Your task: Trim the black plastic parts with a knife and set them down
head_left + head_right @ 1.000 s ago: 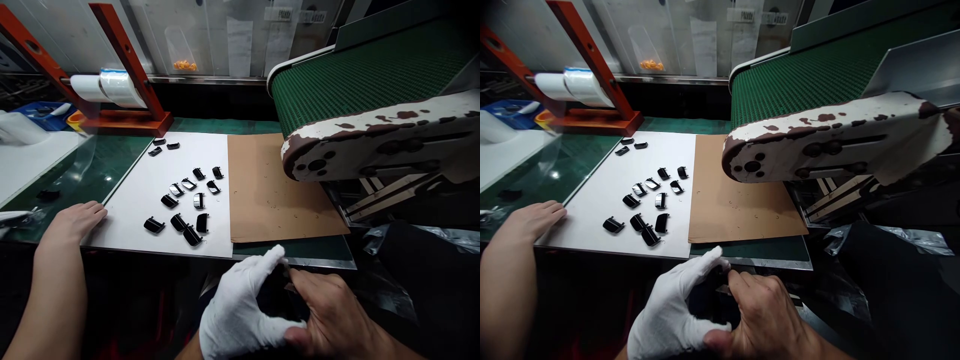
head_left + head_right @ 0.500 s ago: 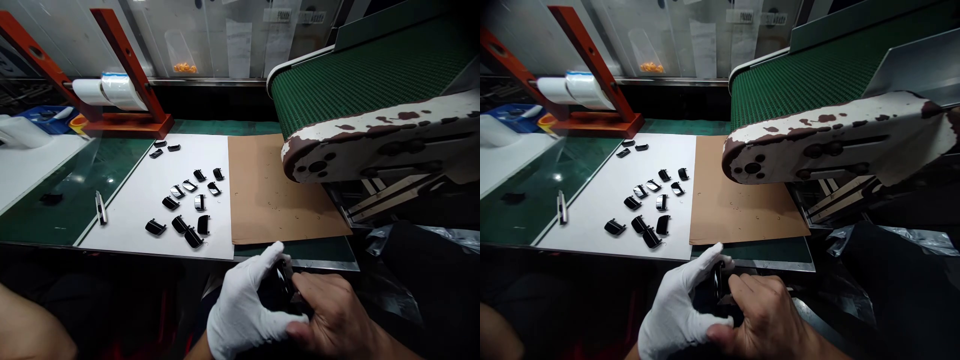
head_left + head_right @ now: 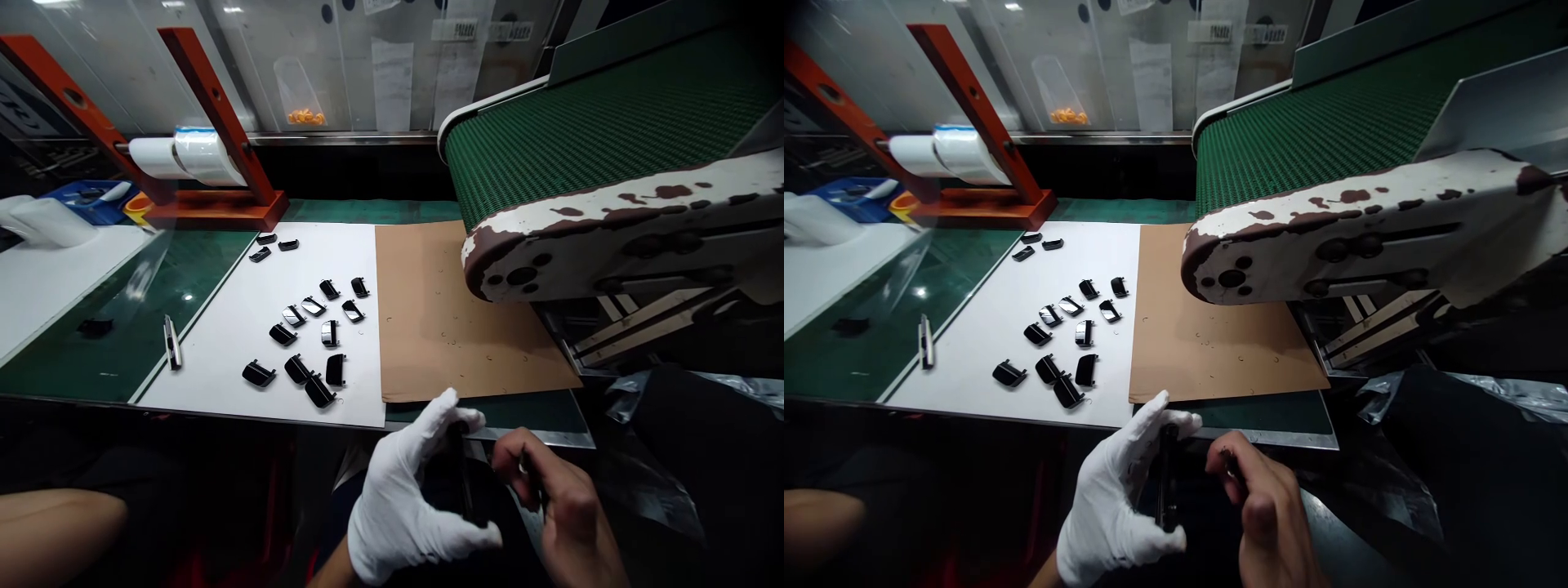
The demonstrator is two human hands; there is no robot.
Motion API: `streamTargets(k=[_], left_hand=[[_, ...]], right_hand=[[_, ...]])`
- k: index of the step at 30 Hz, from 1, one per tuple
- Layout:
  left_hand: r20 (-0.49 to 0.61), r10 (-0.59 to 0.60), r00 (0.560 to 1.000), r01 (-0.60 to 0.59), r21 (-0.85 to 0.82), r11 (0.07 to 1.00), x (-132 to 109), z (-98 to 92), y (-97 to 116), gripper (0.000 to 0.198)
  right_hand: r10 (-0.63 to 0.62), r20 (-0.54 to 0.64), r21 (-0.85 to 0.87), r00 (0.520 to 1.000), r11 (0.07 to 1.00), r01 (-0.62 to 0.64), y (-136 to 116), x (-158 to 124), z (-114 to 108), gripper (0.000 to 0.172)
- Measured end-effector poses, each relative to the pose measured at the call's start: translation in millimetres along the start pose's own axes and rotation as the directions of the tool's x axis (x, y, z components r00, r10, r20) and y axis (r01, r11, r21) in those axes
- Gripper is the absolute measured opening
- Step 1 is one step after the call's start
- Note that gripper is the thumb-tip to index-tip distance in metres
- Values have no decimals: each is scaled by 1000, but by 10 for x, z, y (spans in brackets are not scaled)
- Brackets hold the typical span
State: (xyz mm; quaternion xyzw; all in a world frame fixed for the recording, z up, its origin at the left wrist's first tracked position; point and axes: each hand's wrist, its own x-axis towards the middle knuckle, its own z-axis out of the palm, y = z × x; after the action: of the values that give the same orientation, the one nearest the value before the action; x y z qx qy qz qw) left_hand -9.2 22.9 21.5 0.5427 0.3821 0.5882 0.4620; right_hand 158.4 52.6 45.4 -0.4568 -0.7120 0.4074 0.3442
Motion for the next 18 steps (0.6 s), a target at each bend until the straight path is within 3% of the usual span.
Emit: streamTargets(k=[5, 8, 12, 15, 18], left_hand=[[-29, -36, 999, 36, 6, 999, 5, -5, -15, 89], [-18, -30, 999, 31, 55, 998, 16, -20, -5, 88], [-38, -64, 997, 69, 127, 990, 33, -29, 43, 83], [-43, -114, 993, 121, 246, 962, 50, -18, 100, 82], [3, -89, 996, 80, 409, 909, 69, -7, 150, 84]], right_hand=[[68, 22, 61, 997, 996, -69, 173, -70, -148, 56], [126, 76, 48, 989, 990, -130, 251, -62, -209, 68], [170, 24, 72, 985, 983, -172, 260, -51, -213, 74], [49, -21, 98, 999, 994, -47, 187, -82, -179, 45], [-97, -68, 64, 993, 993, 102, 83, -97, -142, 21]])
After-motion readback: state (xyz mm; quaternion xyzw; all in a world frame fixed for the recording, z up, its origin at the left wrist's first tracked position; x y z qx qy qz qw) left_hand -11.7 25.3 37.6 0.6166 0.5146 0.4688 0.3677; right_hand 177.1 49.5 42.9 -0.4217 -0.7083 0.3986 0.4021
